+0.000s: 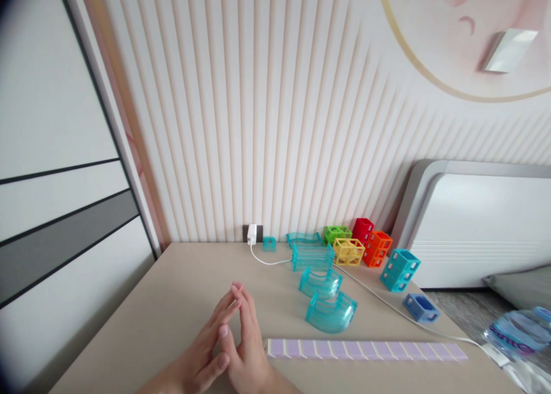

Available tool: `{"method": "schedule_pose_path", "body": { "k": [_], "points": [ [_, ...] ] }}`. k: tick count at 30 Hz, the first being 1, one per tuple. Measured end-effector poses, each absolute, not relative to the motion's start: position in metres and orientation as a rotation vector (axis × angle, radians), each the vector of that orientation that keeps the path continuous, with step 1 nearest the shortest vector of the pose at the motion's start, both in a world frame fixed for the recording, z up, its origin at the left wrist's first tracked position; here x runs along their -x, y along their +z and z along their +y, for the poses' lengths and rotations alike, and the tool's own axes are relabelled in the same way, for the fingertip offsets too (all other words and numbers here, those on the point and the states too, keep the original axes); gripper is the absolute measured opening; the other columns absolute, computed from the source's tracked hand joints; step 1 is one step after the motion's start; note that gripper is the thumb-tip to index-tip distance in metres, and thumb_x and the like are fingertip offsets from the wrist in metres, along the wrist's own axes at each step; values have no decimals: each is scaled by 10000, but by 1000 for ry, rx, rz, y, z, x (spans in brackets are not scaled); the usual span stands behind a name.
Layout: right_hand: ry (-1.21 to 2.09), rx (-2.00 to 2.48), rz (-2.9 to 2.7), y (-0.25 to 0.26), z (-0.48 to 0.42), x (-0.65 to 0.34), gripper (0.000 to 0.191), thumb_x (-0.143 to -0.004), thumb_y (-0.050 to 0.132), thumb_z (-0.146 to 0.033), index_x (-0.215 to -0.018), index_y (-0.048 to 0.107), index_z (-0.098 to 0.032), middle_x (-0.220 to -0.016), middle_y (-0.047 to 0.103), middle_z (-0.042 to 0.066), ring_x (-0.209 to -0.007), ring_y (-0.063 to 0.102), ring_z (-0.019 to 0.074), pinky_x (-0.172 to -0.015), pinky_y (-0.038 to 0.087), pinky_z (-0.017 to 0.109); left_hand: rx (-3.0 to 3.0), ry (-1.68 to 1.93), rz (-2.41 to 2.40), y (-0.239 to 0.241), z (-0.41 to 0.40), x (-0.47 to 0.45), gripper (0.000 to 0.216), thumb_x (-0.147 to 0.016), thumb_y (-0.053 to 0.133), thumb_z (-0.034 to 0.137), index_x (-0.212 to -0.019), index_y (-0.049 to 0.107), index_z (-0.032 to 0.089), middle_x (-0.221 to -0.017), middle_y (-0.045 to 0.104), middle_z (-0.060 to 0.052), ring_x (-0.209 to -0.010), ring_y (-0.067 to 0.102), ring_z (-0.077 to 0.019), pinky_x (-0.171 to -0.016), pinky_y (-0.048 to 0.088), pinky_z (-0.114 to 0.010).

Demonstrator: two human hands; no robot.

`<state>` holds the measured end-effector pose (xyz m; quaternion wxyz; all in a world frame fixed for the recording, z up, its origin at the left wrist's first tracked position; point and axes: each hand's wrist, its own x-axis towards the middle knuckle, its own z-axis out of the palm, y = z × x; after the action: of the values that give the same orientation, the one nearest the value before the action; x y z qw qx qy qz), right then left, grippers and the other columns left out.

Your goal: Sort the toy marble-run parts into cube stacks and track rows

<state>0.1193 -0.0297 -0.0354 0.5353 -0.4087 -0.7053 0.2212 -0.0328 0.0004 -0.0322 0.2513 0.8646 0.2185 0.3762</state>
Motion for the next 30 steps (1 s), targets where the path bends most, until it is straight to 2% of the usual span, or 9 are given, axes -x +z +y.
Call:
{"method": "schedule_pose_path", "body": {
  "k": [2, 5, 8, 13, 20, 25, 30],
  "points": [
    [579, 995, -1654, -38, -28, -119, 539, -1013, 455, -352, -1523, 283, -325, -1548, 420, 77, -1434, 385, 265, -1152, 376, 498, -2354, 1019, 565, -32, 3, 35, 692, -986, 325, 560, -1578, 129, 261, -1633, 223, -138, -1505, 188, -344, -1186, 254, -581],
    [660, 1010, -1609, -43, -24, -119, 486, -1020, 448, -349, -1493, 338, -316, -1494, 492, 86, -1320, 534, 240, -1093, 465, 436, -2310, 1028, 589, -32, 8, 34, 658, -995, 369, 505, -1570, 170, 256, -1605, 306, -133, -1480, 279, -314, -1187, 301, -519],
    [687, 1016, -1583, -44, -20, -119, 450, -1026, 441, -350, -1470, 379, -306, -1444, 545, 90, -1205, 624, 216, -1024, 528, 383, -2245, 1002, 644, -33, 9, 32, 616, -996, 418, 455, -1552, 236, 262, -1594, 336, -118, -1468, 312, -291, -1183, 327, -483],
    [616, 1002, -1615, -39, -20, -120, 438, -1017, 461, -329, -1451, 412, -293, -1403, 579, 92, -1194, 630, 224, -1014, 534, 372, -2256, 1018, 654, -32, 9, 32, 604, -986, 460, 406, -1542, 271, 261, -1582, 361, -114, -1455, 336, -302, -1182, 334, -491],
    [527, 1019, -1720, -36, -20, -124, 447, -1017, 438, -295, -1458, 368, -274, -1381, 573, 91, -1255, 582, 217, -1059, 498, 370, -2300, 1016, 616, -23, 9, 34, 594, -981, 482, 343, -1534, 279, 263, -1570, 382, -112, -1440, 365, -288, -1174, 356, -470],
    [402, 1017, -1810, -29, -19, -128, 490, -984, 462, -210, -1456, 346, -268, -1379, 569, 96, -1289, 554, 221, -1084, 475, 373, -2331, 1066, 588, -22, 8, 33, 605, -971, 495, 308, -1532, 269, 274, -1563, 394, -109, -1432, 380, -280, -1167, 368, -467],
    [299, 1103, -1890, -19, -19, -132, 546, -902, 465, -83, -1413, 406, -266, -1304, 612, 93, -1202, 602, 235, -1016, 520, 396, -2326, 1100, 614, -32, 10, 34, 602, -965, 494, 236, -1524, 274, 285, -1537, 433, -104, -1402, 429, -258, -1147, 404, -439]
  ]
}}
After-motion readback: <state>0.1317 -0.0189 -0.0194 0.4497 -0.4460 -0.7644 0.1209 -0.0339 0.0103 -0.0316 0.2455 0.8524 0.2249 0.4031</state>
